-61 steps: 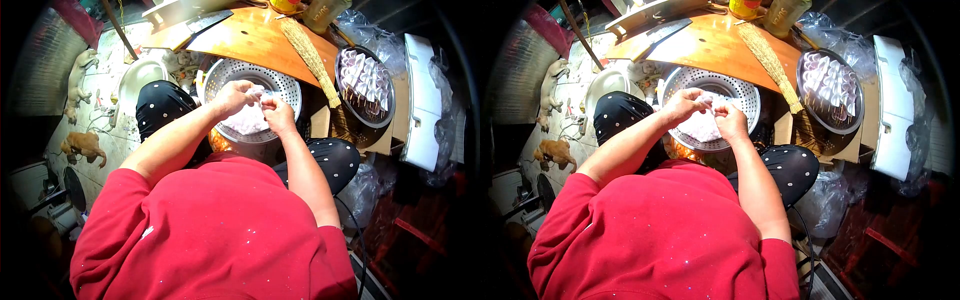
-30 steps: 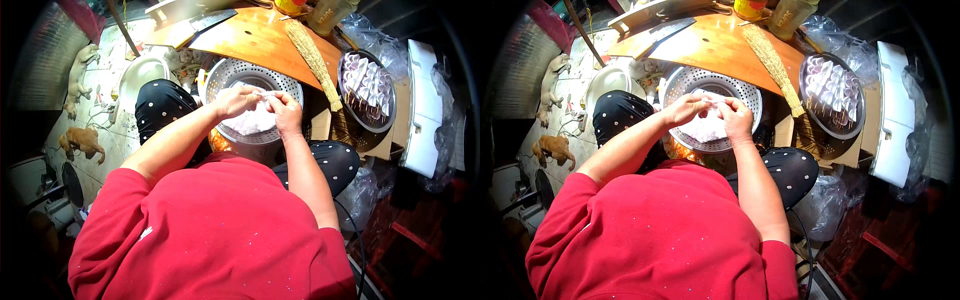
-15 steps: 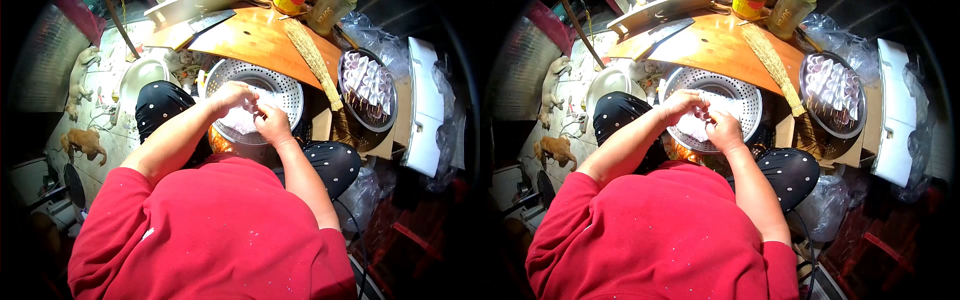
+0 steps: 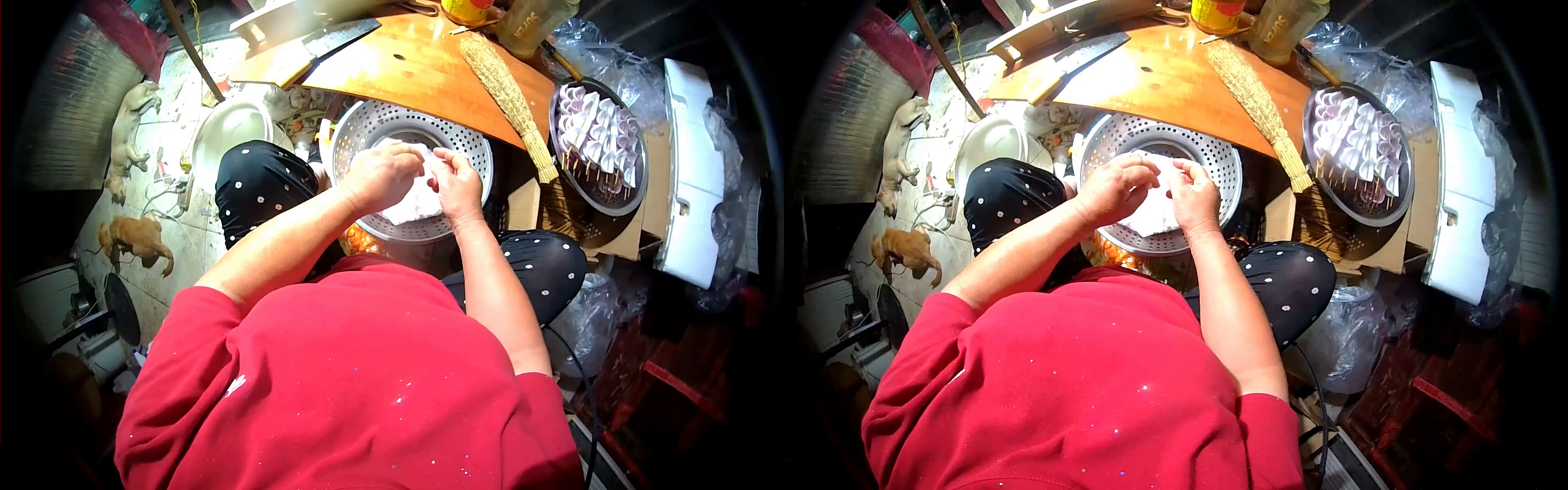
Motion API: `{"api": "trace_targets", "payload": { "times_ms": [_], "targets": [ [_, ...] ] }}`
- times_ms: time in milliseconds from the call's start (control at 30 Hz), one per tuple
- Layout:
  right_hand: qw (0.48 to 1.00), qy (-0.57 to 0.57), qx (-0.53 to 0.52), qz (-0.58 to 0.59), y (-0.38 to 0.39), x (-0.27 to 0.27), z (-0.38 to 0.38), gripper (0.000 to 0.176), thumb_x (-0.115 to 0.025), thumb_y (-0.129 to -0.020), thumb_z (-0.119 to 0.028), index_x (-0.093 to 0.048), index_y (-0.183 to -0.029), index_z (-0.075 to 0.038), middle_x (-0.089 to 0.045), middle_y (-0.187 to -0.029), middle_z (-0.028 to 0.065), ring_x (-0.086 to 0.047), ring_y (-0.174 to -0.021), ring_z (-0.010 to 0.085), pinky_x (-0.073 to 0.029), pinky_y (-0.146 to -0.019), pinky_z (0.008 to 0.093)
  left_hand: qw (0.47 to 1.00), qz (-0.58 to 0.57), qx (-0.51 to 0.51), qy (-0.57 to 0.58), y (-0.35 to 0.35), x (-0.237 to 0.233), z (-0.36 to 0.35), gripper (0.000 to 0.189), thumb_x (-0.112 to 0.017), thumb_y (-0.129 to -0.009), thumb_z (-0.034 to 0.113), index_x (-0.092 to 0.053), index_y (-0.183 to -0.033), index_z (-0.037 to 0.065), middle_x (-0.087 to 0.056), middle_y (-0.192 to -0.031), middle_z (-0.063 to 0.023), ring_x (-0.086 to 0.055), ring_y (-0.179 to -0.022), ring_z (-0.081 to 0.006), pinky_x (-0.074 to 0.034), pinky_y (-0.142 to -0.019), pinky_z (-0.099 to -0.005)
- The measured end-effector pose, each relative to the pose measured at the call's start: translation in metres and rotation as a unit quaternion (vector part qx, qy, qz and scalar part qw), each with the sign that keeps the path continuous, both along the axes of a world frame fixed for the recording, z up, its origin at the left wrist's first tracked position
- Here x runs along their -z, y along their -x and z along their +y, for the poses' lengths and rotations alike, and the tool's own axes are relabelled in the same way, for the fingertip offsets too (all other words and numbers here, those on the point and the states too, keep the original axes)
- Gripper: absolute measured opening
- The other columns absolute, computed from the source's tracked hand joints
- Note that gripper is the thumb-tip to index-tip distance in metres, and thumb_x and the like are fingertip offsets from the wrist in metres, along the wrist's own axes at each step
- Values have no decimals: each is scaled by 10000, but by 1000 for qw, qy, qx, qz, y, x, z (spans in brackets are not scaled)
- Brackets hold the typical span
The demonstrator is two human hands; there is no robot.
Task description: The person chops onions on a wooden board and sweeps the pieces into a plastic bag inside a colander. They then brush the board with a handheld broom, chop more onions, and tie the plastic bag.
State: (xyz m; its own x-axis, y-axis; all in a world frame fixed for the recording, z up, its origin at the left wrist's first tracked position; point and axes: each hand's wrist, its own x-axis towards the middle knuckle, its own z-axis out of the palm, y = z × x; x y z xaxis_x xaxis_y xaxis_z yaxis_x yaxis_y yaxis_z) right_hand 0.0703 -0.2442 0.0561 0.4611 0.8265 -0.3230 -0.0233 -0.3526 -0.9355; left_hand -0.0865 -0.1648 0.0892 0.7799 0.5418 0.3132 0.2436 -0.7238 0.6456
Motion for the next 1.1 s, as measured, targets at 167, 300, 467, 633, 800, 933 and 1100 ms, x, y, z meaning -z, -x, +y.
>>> {"api": "trace_targets", "payload": {
  "times_ms": [167,300,467,633,800,933,1100],
  "targets": [
    [979,29,-18,199,-5,-15,2,298,-656,-891,-203,-640,-1143,-45,-668,-837,22,-626,-685,120,-504,-597,256,994,-60,15,91,2,13,0,165,-594,-722,-55,-632,-817,74,-683,-921,-74,-665,-883,-289,-546,-753,-356],
    [978,35,-42,202,-10,-14,3,159,-657,-899,-166,-649,-1017,-61,-648,-778,13,-608,-637,96,-480,-552,239,991,-60,39,117,3,14,1,169,-618,-703,-36,-642,-820,84,-675,-910,-77,-657,-881,-288,-533,-778,-374],
    [998,61,33,-10,-25,3,17,142,-674,-822,-173,-690,-871,-40,-685,-745,56,-656,-627,160,-523,-575,306,998,23,-40,33,15,14,3,104,-687,-712,80,-694,-813,104,-620,-1015,-111,-596,-1005,-304,-488,-877,-401],
    [921,180,3,-344,-64,46,17,208,-608,-822,-280,-708,-859,-102,-715,-900,167,-691,-864,348,-546,-760,434,883,427,-115,159,33,30,6,192,-580,-794,204,-740,-811,98,-706,-928,-174,-682,-884,-360,-539,-793,-445],
    [874,253,-12,-414,-74,74,15,192,-581,-843,-259,-699,-894,-117,-708,-913,179,-681,-872,378,-544,-758,462,843,495,-154,142,45,38,13,258,-538,-782,178,-740,-845,29,-720,-908,-193,-703,-876,-357,-555,-806,-453],
    [971,91,95,-202,-73,69,34,152,-603,-872,-187,-636,-910,-44,-711,-817,125,-695,-732,264,-547,-685,367,846,475,-167,175,36,32,24,237,-586,-799,185,-719,-849,-5,-719,-928,-186,-704,-906,-311,-550,-816,-409],
    [979,-52,89,177,-40,19,50,116,-570,-931,-111,-583,-999,-18,-648,-759,77,-626,-644,166,-507,-621,273,842,-103,-68,525,12,26,30,132,-580,-943,108,-686,-937,30,-674,-970,-65,-647,-907,-195,-501,-891,-344]
  ]
}}
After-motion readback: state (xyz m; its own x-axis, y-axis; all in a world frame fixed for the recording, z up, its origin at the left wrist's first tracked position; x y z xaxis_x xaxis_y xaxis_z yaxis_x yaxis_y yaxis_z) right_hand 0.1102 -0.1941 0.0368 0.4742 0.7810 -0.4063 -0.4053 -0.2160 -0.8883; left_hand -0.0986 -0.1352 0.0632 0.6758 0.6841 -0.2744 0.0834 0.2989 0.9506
